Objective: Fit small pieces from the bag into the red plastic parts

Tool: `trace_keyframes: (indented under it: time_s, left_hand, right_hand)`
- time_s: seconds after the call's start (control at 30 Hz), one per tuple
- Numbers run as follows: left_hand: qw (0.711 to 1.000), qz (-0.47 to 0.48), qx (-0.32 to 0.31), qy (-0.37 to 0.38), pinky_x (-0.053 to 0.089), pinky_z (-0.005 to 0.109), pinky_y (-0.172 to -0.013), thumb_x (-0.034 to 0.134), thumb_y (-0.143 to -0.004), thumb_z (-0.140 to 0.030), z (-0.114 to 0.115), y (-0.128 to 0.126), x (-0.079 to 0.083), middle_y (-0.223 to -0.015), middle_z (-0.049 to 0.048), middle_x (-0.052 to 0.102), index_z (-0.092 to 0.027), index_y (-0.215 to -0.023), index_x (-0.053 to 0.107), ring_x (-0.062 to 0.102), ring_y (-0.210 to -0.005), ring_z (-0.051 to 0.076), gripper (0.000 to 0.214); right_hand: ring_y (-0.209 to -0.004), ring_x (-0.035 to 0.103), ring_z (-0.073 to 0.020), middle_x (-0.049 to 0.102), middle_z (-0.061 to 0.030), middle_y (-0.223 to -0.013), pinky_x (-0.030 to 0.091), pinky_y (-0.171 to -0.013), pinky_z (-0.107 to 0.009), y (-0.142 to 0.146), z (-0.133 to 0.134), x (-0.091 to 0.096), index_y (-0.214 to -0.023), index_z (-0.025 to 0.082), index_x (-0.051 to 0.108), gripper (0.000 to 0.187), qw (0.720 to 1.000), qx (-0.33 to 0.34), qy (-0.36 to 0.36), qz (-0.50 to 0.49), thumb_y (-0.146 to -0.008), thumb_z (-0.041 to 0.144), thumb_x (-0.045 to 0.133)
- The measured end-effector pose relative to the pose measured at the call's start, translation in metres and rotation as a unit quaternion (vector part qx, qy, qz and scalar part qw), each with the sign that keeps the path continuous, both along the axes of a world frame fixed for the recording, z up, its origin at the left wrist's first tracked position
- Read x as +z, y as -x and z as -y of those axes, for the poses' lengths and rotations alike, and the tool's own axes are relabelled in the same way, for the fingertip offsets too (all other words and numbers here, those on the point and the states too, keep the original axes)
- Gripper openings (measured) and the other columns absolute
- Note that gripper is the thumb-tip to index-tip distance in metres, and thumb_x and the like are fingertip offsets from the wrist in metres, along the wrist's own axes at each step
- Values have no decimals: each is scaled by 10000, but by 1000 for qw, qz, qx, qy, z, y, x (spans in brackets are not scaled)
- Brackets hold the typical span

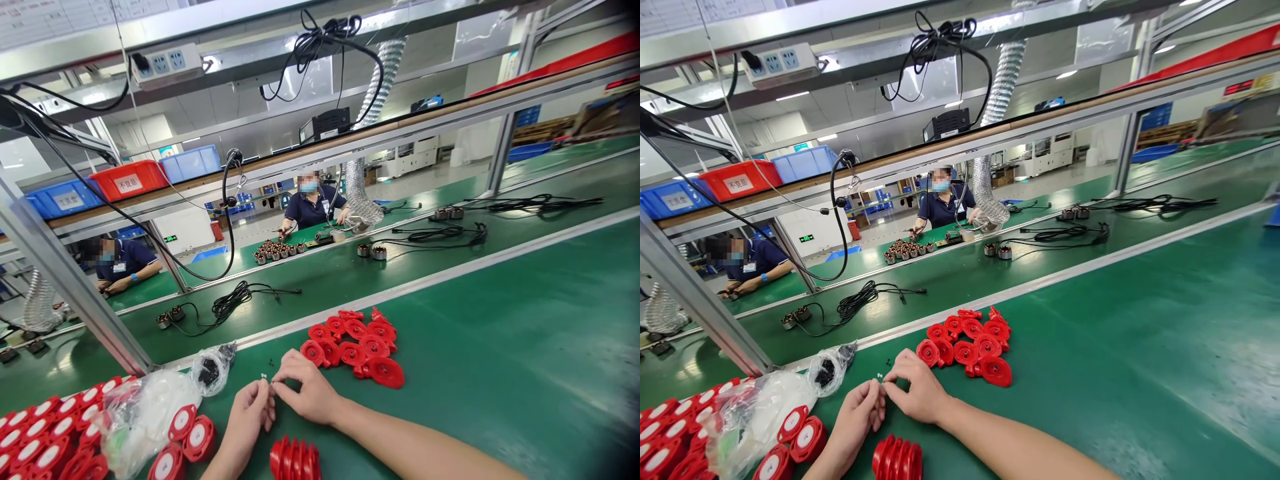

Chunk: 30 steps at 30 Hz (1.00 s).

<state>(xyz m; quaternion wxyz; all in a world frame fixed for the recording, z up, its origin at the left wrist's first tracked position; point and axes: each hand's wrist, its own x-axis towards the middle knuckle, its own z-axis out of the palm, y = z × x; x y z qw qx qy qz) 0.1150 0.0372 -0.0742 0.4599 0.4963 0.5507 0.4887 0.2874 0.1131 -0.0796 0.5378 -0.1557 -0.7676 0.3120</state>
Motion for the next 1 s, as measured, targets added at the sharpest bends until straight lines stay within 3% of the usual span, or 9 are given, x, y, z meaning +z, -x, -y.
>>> trace_keyframes:
  time_s: [0.1,0.17,0.23,0.3,0.37,0.43,0.53,0.63,1.0]
  left_hand:
    - [988,-91,-103,-68,480,286,-637,670,-840,-773,10,-9,3,-810,82,689,-187,-883,733,597,-700,198,591]
    - [973,-133,-163,-91,530,351,-783,677,-838,-763,18,-16,4,-858,121,715,-204,-841,772,651,-868,271,567]
    - [969,-139,-189,-83,543,400,-859,695,-826,-759,24,-21,5,-868,138,718,-208,-809,784,668,-931,307,558]
    - [970,-131,-197,-63,553,408,-864,830,-730,-705,27,-19,8,-938,133,730,-205,-928,799,680,-925,310,538]
    - [976,-118,-173,-51,558,394,-891,964,-610,-584,26,-11,13,-1042,113,740,-214,-1098,779,683,-965,309,640]
    - [986,-96,-121,-61,551,394,-968,986,-612,-491,22,0,17,-1161,101,735,-226,-1235,722,677,-1051,312,727]
    - [990,-82,-51,-106,522,406,-1062,956,-666,-442,13,13,19,-1231,108,726,-212,-1253,696,659,-1146,318,682]
    - [989,-86,-22,-121,541,389,-1041,944,-674,-415,8,17,18,-1212,114,732,-202,-1230,693,671,-1134,311,646]
    - [972,-161,-21,-170,549,370,-988,821,-756,-292,9,10,21,-1154,88,709,-207,-1173,696,678,-1057,278,443]
  right_hand:
    - [-843,597,-221,688,-37,-777,481,-799,-379,-3,-6,0,-789,213,730,150,997,-51,56,-21,-914,247,655]
    - [-813,589,-217,681,-34,-765,465,-789,-377,-6,-11,0,-783,208,721,164,994,-74,71,-29,-924,250,650]
    - [-783,581,-211,674,-28,-747,453,-769,-370,-7,-15,0,-776,207,720,167,992,-88,80,-33,-925,254,661]
    - [-766,574,-209,668,-26,-738,446,-752,-368,-9,-16,1,-773,207,718,172,992,-95,80,-36,-930,256,665]
    - [-783,572,-215,666,-26,-741,449,-768,-378,-10,-13,3,-784,211,717,168,992,-97,70,-38,-936,256,663]
    - [-830,574,-227,675,-32,-766,460,-807,-396,-11,-8,6,-814,216,719,149,994,-89,43,-41,-945,250,657]
    - [-880,565,-236,677,-42,-812,484,-829,-408,-10,2,10,-873,224,731,115,998,-52,-29,-37,-956,219,652]
    - [-907,551,-239,662,-54,-858,508,-819,-407,-9,8,12,-913,234,753,110,996,-29,-87,-26,-945,185,660]
    - [-998,528,-266,658,-78,-997,534,-875,-453,-10,9,12,-956,251,758,131,991,-23,-135,10,-946,168,657]
